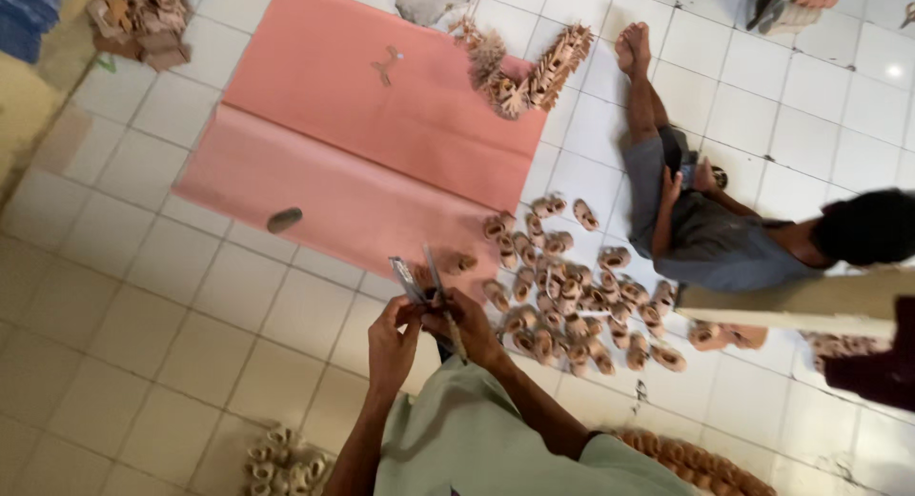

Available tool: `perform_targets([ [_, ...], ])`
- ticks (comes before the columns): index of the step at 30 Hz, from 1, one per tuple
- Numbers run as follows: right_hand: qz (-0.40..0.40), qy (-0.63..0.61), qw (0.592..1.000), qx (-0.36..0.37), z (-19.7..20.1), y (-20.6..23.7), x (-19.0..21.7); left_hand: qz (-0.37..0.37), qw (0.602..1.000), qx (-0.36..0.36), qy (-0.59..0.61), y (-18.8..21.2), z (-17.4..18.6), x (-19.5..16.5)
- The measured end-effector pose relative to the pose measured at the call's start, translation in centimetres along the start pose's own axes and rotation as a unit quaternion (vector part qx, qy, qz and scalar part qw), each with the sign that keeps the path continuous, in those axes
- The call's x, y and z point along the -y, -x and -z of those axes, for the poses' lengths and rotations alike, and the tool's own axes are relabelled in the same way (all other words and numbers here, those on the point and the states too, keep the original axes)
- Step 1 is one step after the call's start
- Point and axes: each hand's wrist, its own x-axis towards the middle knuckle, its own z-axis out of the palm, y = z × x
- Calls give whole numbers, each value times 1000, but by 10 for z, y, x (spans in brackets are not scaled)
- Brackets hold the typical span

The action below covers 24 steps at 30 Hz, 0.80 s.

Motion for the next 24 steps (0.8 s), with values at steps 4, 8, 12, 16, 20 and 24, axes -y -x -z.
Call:
perform_targets([
  [4, -40, -22, 999, 2, 0, -123, 43, -19, 998, 4, 66, -115, 21, -26],
  [8, 42, 193, 980, 3, 10, -206, 101, -18, 992, 11, 127, -198, 44, -55],
  [12, -5, 244, 969, -38, 18, -260, 140, 99, 987, -18, 127, -272, 52, -78],
  [16, 8, 237, 967, -94, 32, -311, 151, -30, 959, -31, 282, -354, 62, -93],
  [20, 28, 169, 976, -133, 65, -372, 154, 26, 931, -125, 342, -461, 114, -98],
  [24, -100, 261, 919, -276, 113, -454, 182, 0, 924, -178, 338, -584, 178, -109],
])
